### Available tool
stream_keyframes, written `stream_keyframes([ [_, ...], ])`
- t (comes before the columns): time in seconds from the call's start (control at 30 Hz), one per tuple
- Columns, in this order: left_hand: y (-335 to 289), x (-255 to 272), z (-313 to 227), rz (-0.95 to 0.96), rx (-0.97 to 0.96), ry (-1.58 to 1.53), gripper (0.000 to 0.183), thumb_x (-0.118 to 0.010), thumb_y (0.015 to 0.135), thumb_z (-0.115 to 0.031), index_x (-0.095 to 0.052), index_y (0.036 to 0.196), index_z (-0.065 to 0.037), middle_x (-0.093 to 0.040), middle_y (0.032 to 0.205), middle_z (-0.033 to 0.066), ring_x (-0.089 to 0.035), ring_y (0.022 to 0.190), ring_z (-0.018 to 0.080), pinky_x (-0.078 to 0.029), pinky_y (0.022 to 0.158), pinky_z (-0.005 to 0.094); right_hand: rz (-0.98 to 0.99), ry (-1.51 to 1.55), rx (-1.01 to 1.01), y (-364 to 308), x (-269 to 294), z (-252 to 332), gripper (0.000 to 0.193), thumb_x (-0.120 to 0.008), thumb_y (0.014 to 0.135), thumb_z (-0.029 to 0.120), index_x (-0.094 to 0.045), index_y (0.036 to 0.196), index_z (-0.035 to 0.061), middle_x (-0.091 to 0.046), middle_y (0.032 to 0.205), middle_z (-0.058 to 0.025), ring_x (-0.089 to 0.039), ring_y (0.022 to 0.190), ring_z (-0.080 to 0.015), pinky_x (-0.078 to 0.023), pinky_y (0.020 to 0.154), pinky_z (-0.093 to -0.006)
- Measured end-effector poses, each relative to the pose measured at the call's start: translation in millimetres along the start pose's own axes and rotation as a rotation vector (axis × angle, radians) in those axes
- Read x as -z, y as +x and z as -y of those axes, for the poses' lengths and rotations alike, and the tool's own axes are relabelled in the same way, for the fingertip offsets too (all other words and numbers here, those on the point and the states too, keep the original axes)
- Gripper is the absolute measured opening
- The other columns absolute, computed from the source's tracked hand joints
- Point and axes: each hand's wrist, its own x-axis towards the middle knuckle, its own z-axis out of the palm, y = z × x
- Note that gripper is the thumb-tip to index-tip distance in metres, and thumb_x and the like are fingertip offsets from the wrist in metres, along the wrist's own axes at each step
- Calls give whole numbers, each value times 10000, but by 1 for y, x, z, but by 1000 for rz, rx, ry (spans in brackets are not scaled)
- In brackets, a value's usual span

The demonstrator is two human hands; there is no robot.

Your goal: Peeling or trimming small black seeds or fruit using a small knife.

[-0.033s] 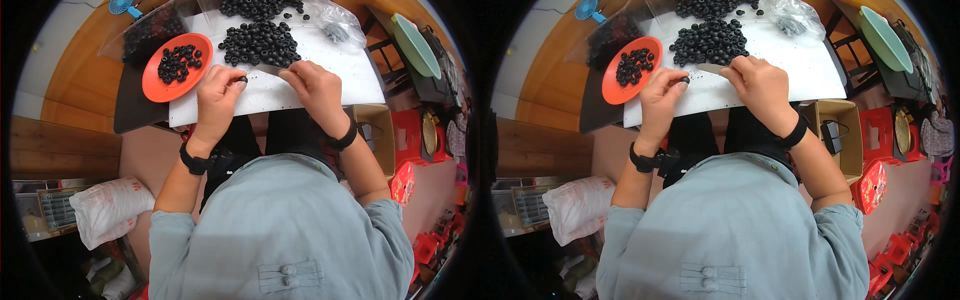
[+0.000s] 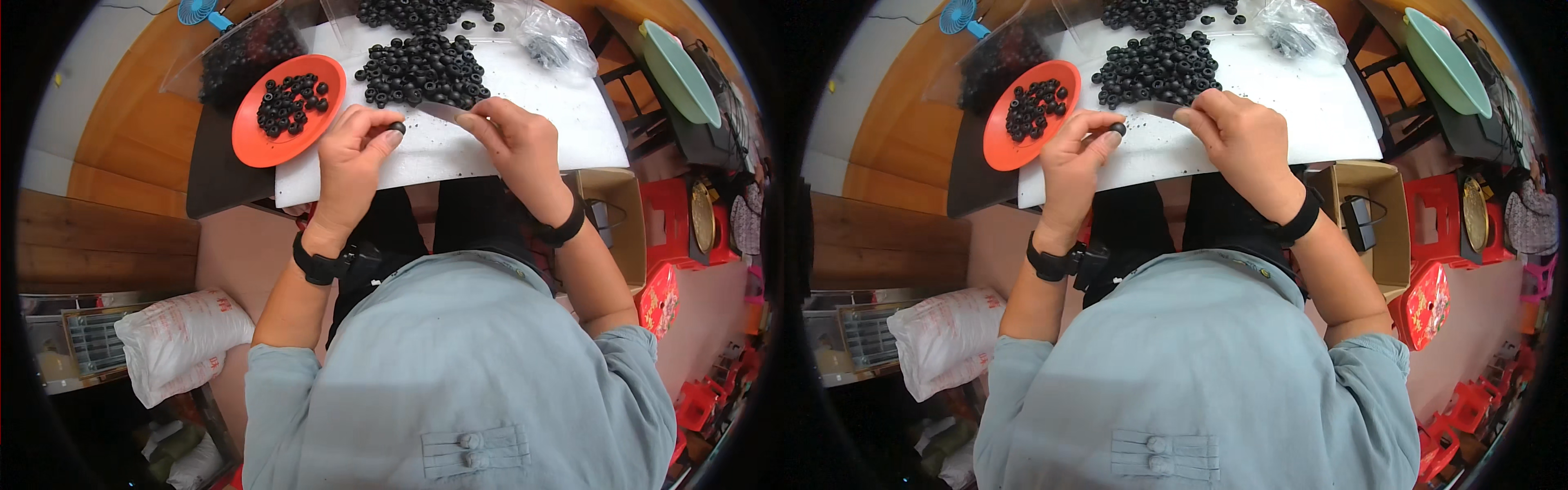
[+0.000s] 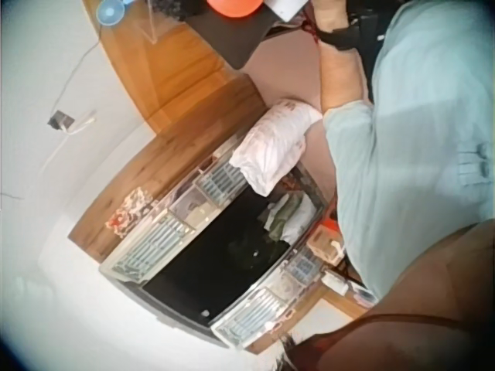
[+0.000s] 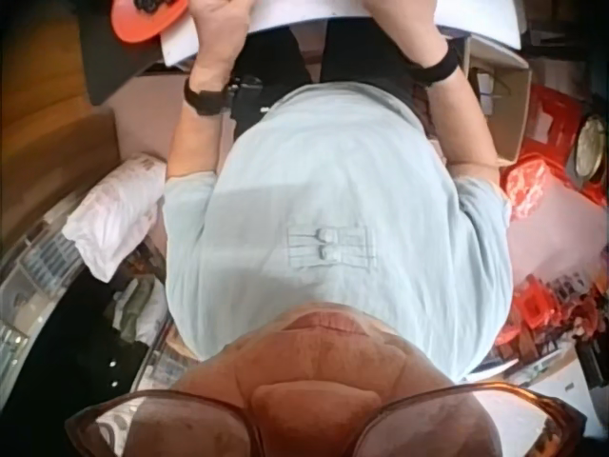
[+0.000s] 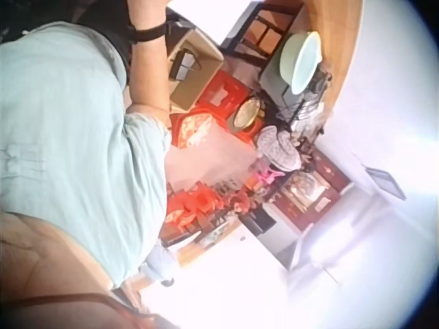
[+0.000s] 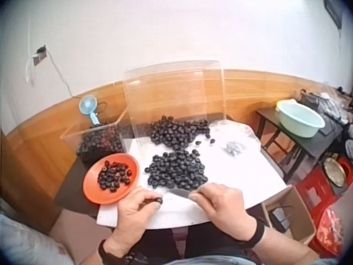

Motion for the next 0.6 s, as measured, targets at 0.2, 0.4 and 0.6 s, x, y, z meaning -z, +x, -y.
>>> stream_keyframes([
  [0.2,5,-12,7,124,192,-520,207,-663,977,-8,-721,1168,45,-700,1052,79,-627,840,131,-518,724,256,55,375,-197,-2,10,-6,303,-736,968,347,-744,872,60,-553,558,-75,-521,488,-177,-404,501,-331],
  [0.4,17,-16,12,197,192,-727,266,-636,1012,-41,-680,1246,77,-697,1096,137,-631,891,184,-533,737,300,88,215,-189,-1,11,-5,403,-687,994,423,-706,793,75,-551,529,-80,-538,469,-244,-408,480,-358],
  [0.6,16,-19,14,230,156,-748,315,-607,1032,-55,-648,1314,80,-686,1117,152,-616,924,213,-523,750,330,35,-33,-69,-4,10,1,421,-668,1004,434,-639,741,105,-572,534,-84,-576,462,-283,-410,448,-383],
])
